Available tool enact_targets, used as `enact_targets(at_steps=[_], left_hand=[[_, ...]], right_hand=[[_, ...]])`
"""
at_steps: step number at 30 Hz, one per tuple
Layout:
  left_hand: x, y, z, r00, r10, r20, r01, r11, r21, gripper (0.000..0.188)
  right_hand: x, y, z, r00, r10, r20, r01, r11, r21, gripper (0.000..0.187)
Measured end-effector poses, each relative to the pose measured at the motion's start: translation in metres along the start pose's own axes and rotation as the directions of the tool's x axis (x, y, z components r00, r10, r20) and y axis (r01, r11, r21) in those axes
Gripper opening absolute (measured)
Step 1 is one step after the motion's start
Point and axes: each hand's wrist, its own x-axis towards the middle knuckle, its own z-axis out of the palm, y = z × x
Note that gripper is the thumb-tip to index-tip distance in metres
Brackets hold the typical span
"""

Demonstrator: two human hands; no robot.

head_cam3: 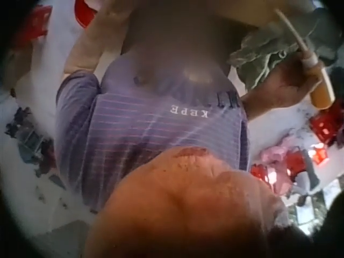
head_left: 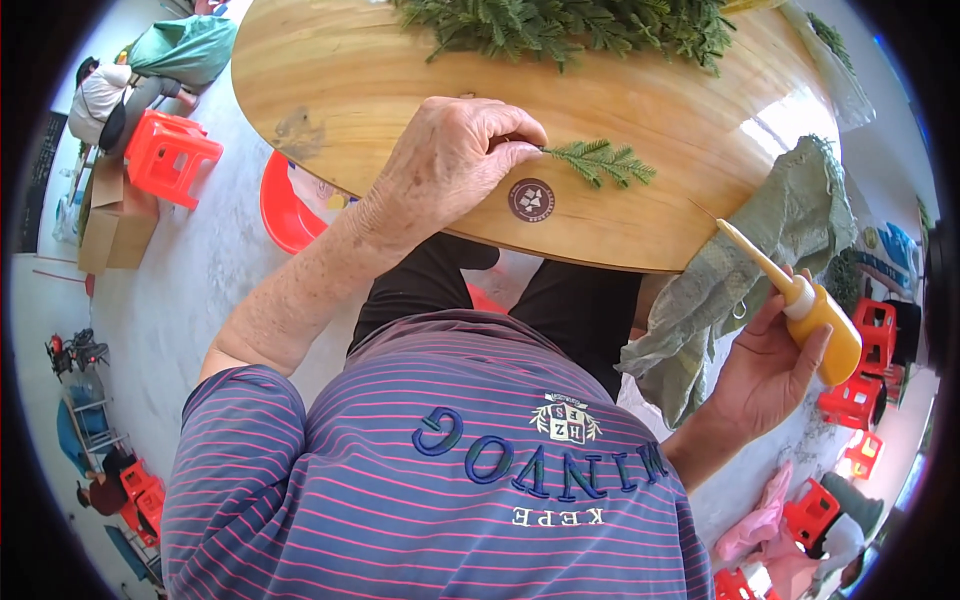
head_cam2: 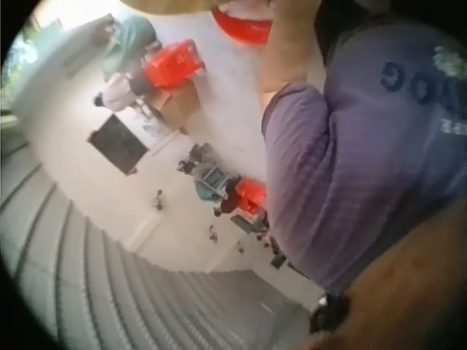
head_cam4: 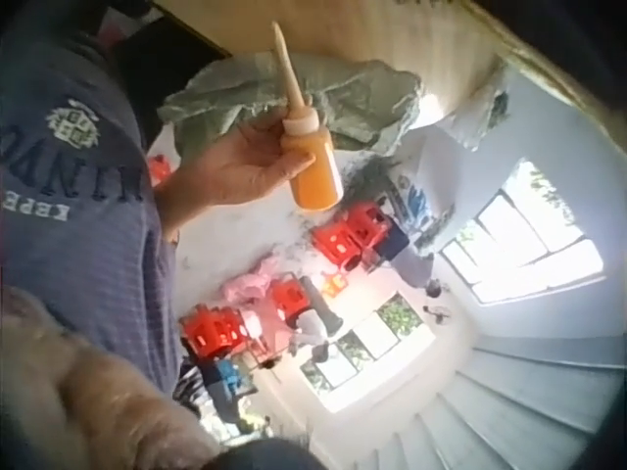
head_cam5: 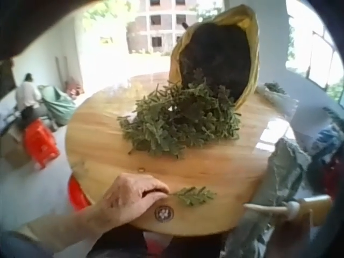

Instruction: The person glues small evergreen plant sprigs onto a circular decorative base using an adhesive bottle.

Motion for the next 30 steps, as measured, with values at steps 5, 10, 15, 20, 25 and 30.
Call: enact_targets(at_steps=[5,10,15,20,25,30], left_hand=[[-0.013,-0.008,-0.001,0.996,-0.087,-0.037,0.084,0.994,-0.075,0.012],[-0.014,-0.019,0.003,0.995,-0.079,-0.062,0.077,0.997,-0.023,0.010],[-0.021,-0.024,0.003,0.987,-0.125,-0.097,0.114,0.988,-0.106,0.008],[-0.024,-0.029,0.005,0.984,-0.069,-0.163,0.051,0.993,-0.108,0.009],[-0.024,-0.036,0.006,0.984,-0.028,-0.175,0.012,0.996,-0.094,0.010],[-0.025,-0.043,0.006,0.974,0.030,-0.224,-0.048,0.996,-0.074,0.010]], right_hand=[[-0.001,0.020,0.011,0.999,0.031,0.031,-0.030,0.999,-0.021,0.044],[0.000,0.036,0.015,0.998,0.048,0.049,-0.046,0.999,-0.026,0.044],[0.002,0.048,0.018,0.998,0.062,0.019,-0.061,0.998,-0.022,0.045],[0.001,0.059,0.023,0.998,0.050,0.030,-0.048,0.997,-0.068,0.046],[-0.005,0.071,0.032,0.998,0.054,0.028,-0.051,0.992,-0.113,0.047],[-0.014,0.088,0.047,0.997,0.077,0.032,-0.072,0.988,-0.138,0.047]])
